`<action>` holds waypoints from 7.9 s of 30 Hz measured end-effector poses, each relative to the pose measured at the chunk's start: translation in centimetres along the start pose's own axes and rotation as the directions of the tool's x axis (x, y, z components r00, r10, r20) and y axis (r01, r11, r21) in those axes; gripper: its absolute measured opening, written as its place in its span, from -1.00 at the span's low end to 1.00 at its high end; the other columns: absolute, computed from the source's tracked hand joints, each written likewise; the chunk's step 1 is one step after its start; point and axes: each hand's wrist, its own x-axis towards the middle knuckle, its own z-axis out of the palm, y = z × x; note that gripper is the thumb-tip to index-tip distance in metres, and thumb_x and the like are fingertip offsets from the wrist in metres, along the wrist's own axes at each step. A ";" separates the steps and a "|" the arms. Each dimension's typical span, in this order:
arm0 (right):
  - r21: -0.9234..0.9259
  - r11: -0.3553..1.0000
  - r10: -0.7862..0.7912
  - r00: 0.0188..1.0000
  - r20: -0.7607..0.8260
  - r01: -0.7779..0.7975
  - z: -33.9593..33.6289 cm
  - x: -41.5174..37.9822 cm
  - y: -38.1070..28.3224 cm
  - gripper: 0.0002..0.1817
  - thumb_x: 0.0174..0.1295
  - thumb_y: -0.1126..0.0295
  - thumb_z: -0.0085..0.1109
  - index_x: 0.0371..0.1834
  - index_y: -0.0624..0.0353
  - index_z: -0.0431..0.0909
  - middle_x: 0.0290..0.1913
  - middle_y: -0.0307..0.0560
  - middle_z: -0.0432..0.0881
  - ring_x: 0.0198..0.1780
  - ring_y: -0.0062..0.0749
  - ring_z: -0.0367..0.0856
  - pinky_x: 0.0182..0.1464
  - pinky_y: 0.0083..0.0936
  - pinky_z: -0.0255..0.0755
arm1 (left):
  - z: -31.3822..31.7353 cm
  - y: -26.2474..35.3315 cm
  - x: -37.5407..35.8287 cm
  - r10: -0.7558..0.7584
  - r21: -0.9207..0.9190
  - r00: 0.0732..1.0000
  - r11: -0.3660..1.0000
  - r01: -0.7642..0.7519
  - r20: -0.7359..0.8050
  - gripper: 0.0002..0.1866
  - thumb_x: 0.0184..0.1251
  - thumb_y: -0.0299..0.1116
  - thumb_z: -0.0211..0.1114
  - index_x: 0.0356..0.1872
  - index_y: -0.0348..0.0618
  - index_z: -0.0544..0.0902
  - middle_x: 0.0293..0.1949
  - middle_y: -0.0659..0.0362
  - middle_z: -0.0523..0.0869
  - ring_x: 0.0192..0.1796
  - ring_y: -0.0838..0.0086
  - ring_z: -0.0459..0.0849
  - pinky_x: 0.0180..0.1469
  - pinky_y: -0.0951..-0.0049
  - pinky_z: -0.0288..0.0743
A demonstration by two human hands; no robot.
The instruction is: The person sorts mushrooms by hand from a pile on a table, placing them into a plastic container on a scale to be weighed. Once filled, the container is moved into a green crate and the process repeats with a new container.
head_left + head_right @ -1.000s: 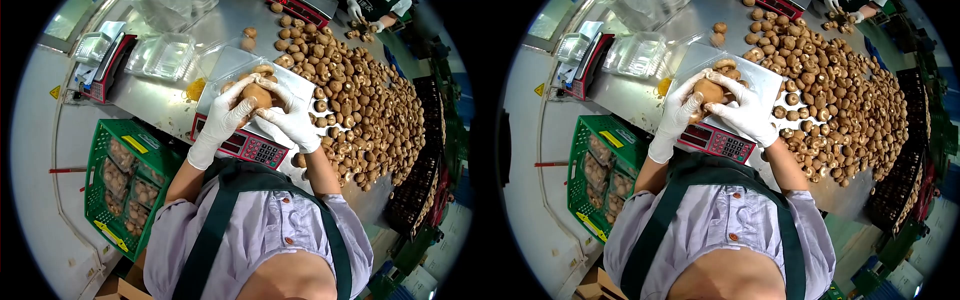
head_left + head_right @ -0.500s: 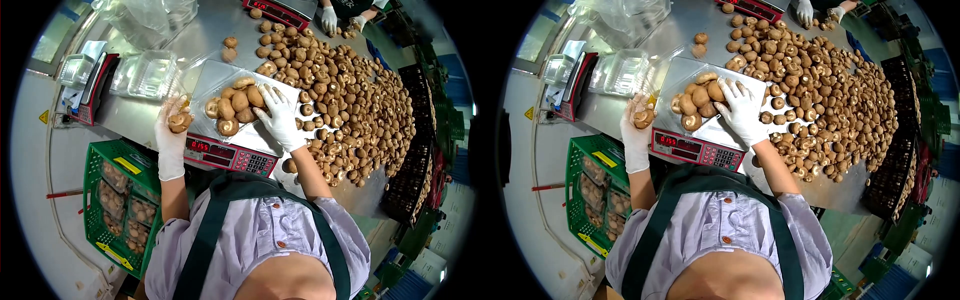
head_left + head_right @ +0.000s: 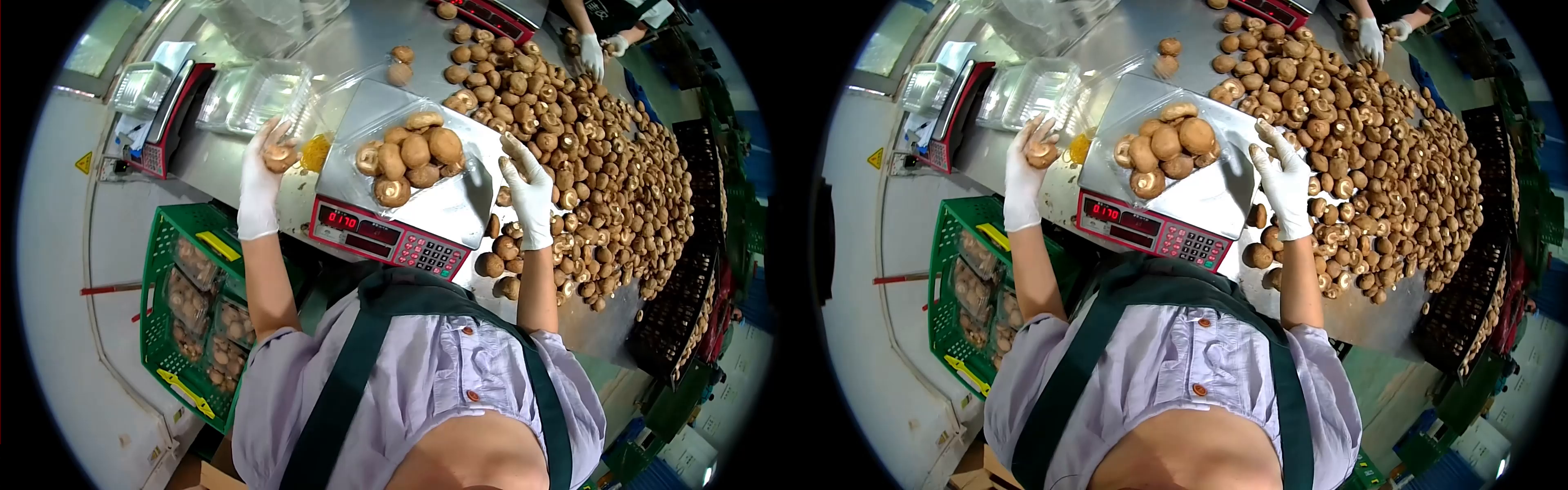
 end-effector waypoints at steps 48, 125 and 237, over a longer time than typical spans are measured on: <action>0.236 0.840 0.347 0.819 0.457 -0.488 0.5 -0.9 2.2 -0.90 0.20 0.51 0.14 -0.25 0.28 0.49 -0.41 -0.16 0.59 -0.46 -0.55 0.59 -0.37 -0.68 0.52 | 5.2 -8.7 -12.7 -0.075 0.292 0.955 0.956 -0.013 0.289 -0.78 0.24 -0.60 0.11 -0.12 -0.29 0.33 -0.40 0.10 0.65 -0.46 0.57 0.61 -0.40 0.62 0.48; -0.172 0.983 0.166 0.707 0.687 -0.064 11.7 -9.1 -1.2 -0.85 0.24 0.50 0.14 -0.19 0.33 0.60 -0.24 -0.14 0.69 -0.23 -0.63 0.58 -0.13 -0.65 0.47 | -46.4 -3.2 -23.5 0.321 0.515 0.407 0.614 0.598 -0.855 -0.59 0.17 -0.32 0.04 0.05 -0.19 0.56 -0.07 -0.15 0.63 -0.04 0.05 0.61 -0.02 0.20 0.47; 0.913 0.353 0.176 0.973 0.150 -0.205 -21.1 -6.7 16.7 -0.57 0.29 0.52 -0.06 0.22 0.44 0.25 0.21 0.23 0.38 0.22 -0.10 0.42 0.28 -0.32 0.34 | 30.8 -25.9 -12.1 -0.387 0.467 0.621 0.883 0.038 0.682 -0.60 0.21 -0.45 0.26 0.06 -0.33 0.44 -0.17 0.18 0.62 -0.20 0.60 0.61 -0.21 0.68 0.50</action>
